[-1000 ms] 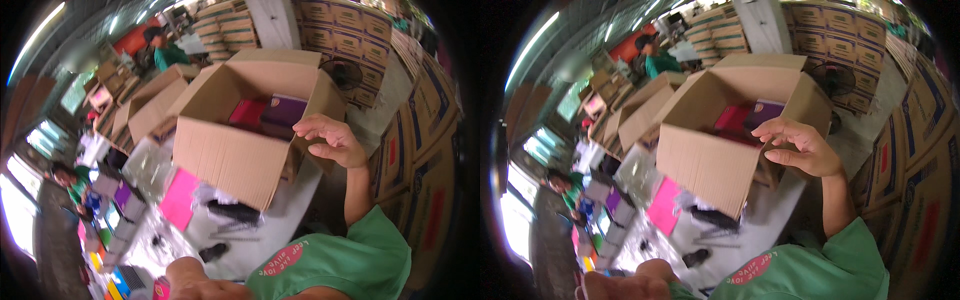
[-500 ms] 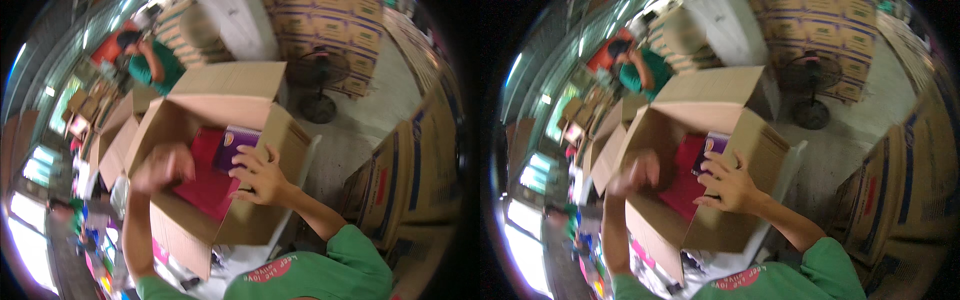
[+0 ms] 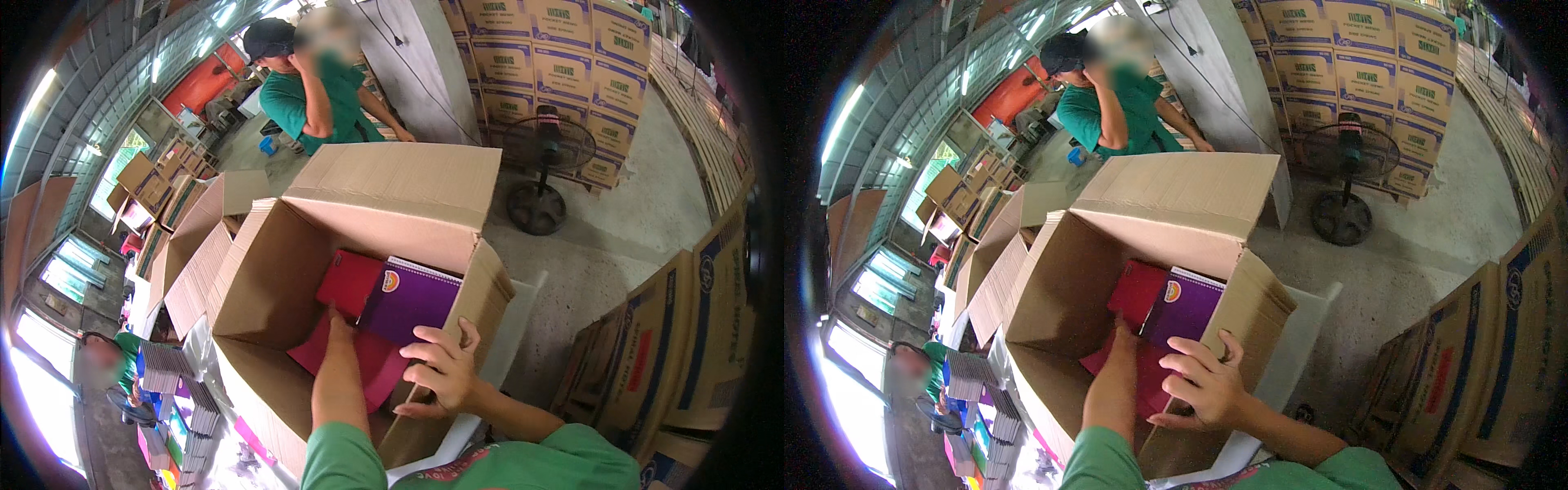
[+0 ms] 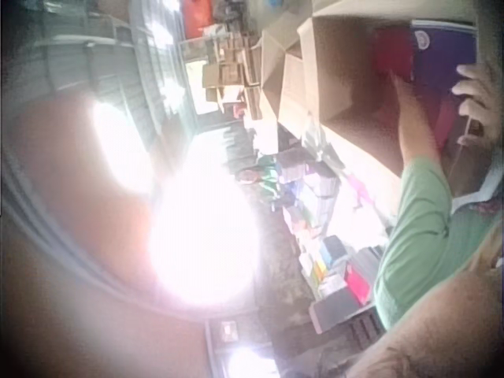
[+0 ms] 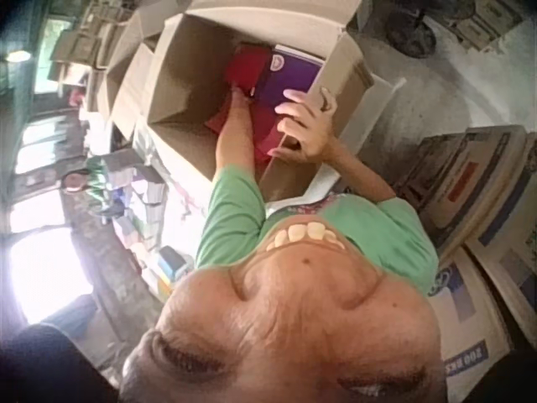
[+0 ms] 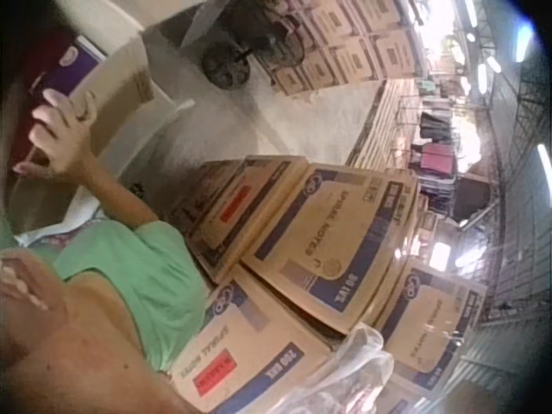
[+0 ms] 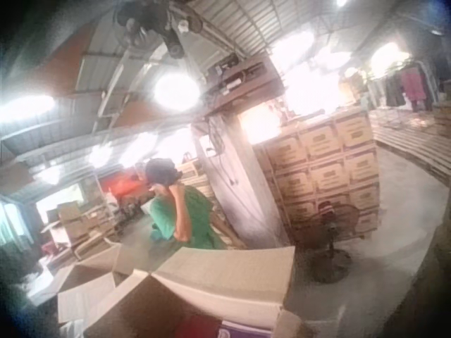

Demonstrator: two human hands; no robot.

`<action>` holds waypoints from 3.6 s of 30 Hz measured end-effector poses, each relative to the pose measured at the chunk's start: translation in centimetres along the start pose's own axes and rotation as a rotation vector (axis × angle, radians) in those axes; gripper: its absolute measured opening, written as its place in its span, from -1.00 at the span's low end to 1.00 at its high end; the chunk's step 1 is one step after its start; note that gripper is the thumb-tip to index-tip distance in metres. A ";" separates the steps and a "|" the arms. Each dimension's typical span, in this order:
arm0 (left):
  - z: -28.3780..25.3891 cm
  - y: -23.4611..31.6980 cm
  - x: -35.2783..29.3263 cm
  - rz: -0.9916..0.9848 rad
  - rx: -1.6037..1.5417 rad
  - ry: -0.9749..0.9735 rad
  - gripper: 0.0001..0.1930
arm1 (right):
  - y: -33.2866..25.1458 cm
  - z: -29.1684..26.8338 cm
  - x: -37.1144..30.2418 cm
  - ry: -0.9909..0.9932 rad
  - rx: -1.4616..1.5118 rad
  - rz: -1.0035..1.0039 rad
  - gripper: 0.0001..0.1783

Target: The person places notebooks into a cardboard box and uses pliers to trim the wire coils on a large stack of notebooks on a table.

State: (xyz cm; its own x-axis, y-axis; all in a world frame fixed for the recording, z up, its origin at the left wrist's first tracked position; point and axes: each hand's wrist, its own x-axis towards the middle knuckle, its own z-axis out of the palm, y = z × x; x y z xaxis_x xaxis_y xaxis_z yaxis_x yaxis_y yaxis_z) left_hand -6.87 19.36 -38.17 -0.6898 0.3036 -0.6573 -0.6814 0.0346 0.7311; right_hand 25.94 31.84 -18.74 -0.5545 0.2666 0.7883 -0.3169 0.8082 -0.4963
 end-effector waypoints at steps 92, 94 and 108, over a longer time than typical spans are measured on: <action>-49.8 -20.8 -69.4 0.393 -0.085 0.557 -0.07 | -51.1 29.4 -19.6 -1.589 1.257 0.658 -0.13; -50.2 -21.0 -69.8 0.438 -0.269 0.467 -0.11 | -50.0 29.2 -18.6 -1.517 1.058 0.497 -0.21; -53.5 -48.7 -60.5 0.363 0.015 0.852 -0.46 | -42.2 34.5 -33.9 -1.405 1.364 1.770 -0.28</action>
State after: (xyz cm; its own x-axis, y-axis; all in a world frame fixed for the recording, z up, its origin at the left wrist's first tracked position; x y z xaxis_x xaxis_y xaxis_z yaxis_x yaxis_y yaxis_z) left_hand 54.94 -51.66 -43.80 -0.8114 -0.5045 -0.2951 -0.3889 0.0890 0.9170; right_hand 31.59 -29.42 -37.01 -0.4280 -0.7325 -0.5294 0.8985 -0.2817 -0.3366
